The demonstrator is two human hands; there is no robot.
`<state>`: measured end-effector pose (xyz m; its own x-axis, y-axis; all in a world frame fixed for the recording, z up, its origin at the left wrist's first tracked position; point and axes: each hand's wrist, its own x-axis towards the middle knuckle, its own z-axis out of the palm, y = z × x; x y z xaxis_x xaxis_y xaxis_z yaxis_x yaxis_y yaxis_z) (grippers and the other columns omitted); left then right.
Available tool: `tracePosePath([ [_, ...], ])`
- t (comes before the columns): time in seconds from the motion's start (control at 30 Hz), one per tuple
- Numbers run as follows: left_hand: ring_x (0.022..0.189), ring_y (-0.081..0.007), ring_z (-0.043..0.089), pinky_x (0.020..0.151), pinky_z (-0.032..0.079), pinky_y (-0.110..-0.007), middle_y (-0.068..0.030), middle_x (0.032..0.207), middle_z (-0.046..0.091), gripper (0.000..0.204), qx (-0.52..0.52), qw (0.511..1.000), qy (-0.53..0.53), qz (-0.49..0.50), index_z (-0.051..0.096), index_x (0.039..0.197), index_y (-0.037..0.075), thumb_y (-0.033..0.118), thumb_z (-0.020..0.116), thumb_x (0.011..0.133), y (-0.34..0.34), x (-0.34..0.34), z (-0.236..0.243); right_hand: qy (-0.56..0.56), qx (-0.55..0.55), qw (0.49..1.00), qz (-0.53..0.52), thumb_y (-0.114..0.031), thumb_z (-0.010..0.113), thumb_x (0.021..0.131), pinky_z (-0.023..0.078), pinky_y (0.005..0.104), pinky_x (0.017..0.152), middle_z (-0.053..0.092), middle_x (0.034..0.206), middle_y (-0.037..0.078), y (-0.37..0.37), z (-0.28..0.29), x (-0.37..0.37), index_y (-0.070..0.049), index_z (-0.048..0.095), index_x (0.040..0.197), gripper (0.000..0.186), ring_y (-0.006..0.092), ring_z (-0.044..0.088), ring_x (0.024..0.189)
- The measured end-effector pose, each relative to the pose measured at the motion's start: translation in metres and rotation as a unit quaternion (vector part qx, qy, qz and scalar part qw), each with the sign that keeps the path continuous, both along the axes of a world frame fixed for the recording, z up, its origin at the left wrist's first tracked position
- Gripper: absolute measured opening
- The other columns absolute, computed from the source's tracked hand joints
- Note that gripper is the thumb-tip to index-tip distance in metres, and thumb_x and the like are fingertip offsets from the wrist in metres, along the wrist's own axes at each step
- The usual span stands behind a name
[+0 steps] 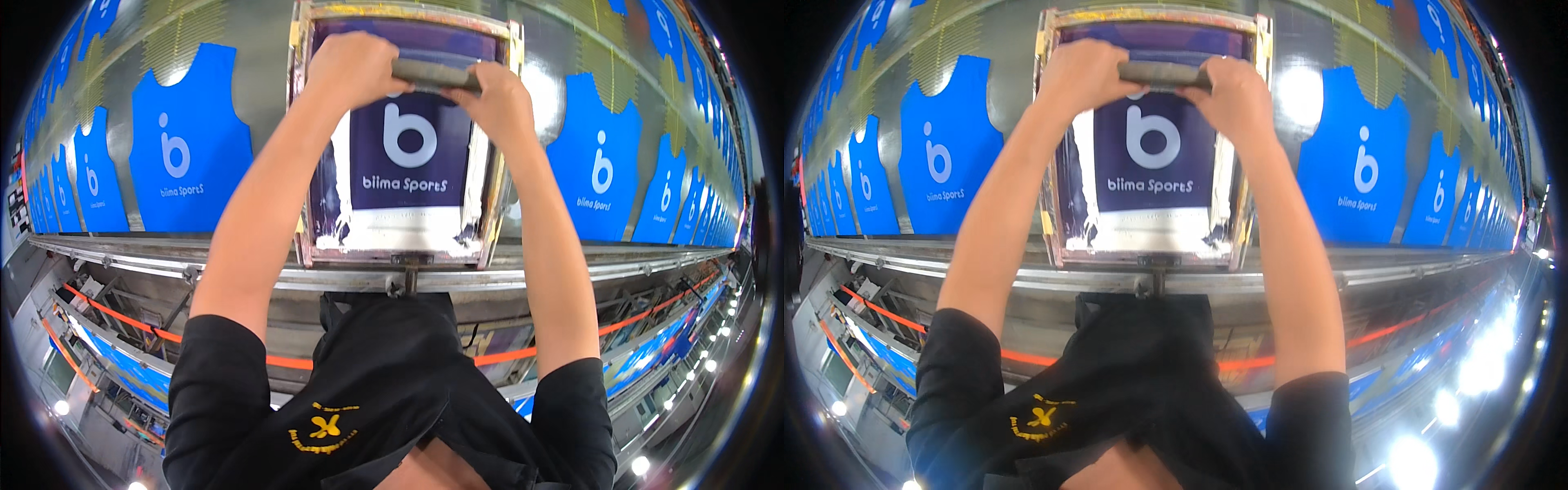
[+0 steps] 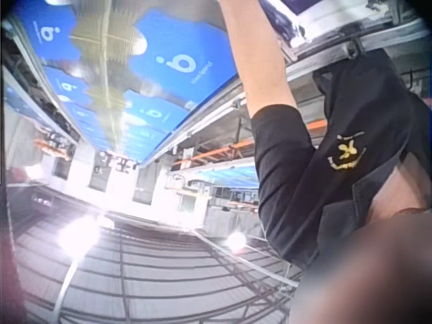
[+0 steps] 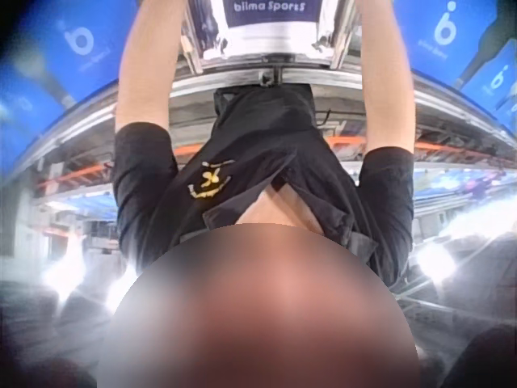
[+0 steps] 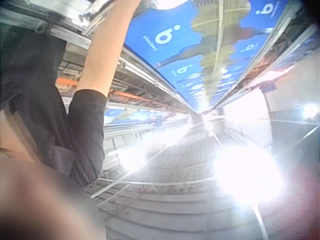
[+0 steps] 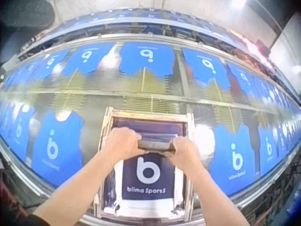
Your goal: The person uses a squeegee to press white ink through a screen-printing frame onto a blue jersey. They repeatedly pull the squeegee across the mesh to deposit ink, then lift the frame to reveal the printed logo.
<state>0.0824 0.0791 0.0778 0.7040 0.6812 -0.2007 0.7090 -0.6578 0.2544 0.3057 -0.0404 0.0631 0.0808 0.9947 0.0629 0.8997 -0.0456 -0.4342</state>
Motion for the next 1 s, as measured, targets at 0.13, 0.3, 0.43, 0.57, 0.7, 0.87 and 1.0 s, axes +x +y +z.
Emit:
tracePosePath([
  [0.13, 0.082, -0.0279, 0.073, 0.073, 0.061, -0.044, -0.0061, 0.083, 0.071, 0.035, -0.006, 0.999, -0.037, -0.005, 0.073, 0.083, 0.013, 0.040, 0.092, 0.069, -0.124, -0.052, 0.003, 0.014, -0.038, 0.999, 0.033, -0.020, 0.091, 0.073, 0.053, 0.0457, 0.080, 0.071, 0.095, 0.011, -0.115, 0.011, -0.048, -0.010, 0.073, 0.097, 0.032, 0.0346, 0.066, 0.091],
  [0.3, 0.082, -0.0284, 0.072, 0.070, 0.059, -0.043, -0.0087, 0.079, 0.072, 0.039, -0.054, 0.997, -0.048, -0.013, 0.075, 0.080, 0.010, 0.045, 0.090, 0.073, -0.172, -0.071, 0.020, 0.057, -0.028, 0.996, 0.056, -0.027, 0.093, 0.073, 0.054, 0.0465, 0.077, 0.071, 0.088, 0.012, -0.167, 0.018, -0.063, -0.007, 0.069, 0.094, 0.038, 0.0349, 0.068, 0.087],
  [0.43, 0.083, -0.0346, 0.076, 0.077, 0.060, -0.048, -0.0163, 0.085, 0.077, 0.053, -0.119, 0.992, 0.034, 0.002, 0.080, 0.088, 0.009, 0.060, 0.084, 0.076, -0.081, -0.033, 0.026, 0.036, -0.080, 0.994, 0.058, -0.044, 0.088, 0.082, 0.055, 0.0477, 0.077, 0.072, 0.090, 0.015, -0.086, 0.022, -0.020, -0.005, 0.072, 0.094, 0.044, 0.0363, 0.069, 0.088],
  [0.57, 0.078, -0.0345, 0.074, 0.074, 0.058, -0.047, -0.0122, 0.078, 0.075, 0.058, -0.024, 1.000, 0.005, 0.001, 0.080, 0.092, 0.011, 0.066, 0.084, 0.074, 0.017, 0.010, 0.025, 0.042, -0.068, 0.997, -0.006, -0.042, 0.088, 0.084, 0.054, 0.0447, 0.079, 0.072, 0.094, 0.018, 0.019, 0.023, 0.014, -0.001, 0.071, 0.100, 0.047, 0.0380, 0.068, 0.087],
  [0.7, 0.081, -0.0316, 0.074, 0.072, 0.058, -0.046, -0.0098, 0.079, 0.076, 0.052, 0.039, 0.999, -0.028, 0.011, 0.078, 0.089, 0.012, 0.062, 0.082, 0.078, 0.020, 0.015, 0.015, 0.007, -0.007, 0.999, -0.033, -0.038, 0.090, 0.081, 0.054, 0.0436, 0.079, 0.074, 0.094, 0.014, 0.029, 0.012, 0.012, -0.003, 0.074, 0.101, 0.044, 0.0343, 0.069, 0.088],
  [0.87, 0.089, -0.0292, 0.074, 0.075, 0.060, -0.044, -0.0076, 0.084, 0.074, 0.035, 0.015, 0.999, -0.027, 0.017, 0.077, 0.083, 0.013, 0.045, 0.087, 0.075, -0.116, -0.040, 0.009, 0.015, 0.021, 0.999, 0.023, -0.020, 0.094, 0.071, 0.052, 0.0455, 0.075, 0.070, 0.089, 0.010, -0.103, 0.007, -0.040, -0.008, 0.071, 0.094, 0.034, 0.0334, 0.066, 0.085],
  [1.0, 0.084, -0.0278, 0.072, 0.074, 0.060, -0.043, -0.0057, 0.079, 0.072, 0.033, -0.033, 0.998, -0.055, 0.023, 0.076, 0.082, 0.013, 0.036, 0.092, 0.064, -0.212, -0.080, 0.009, 0.051, 0.036, 0.998, 0.028, -0.015, 0.094, 0.064, 0.052, 0.0453, 0.076, 0.070, 0.090, 0.009, -0.201, 0.011, -0.075, -0.007, 0.070, 0.096, 0.041, 0.0326, 0.066, 0.086],
])
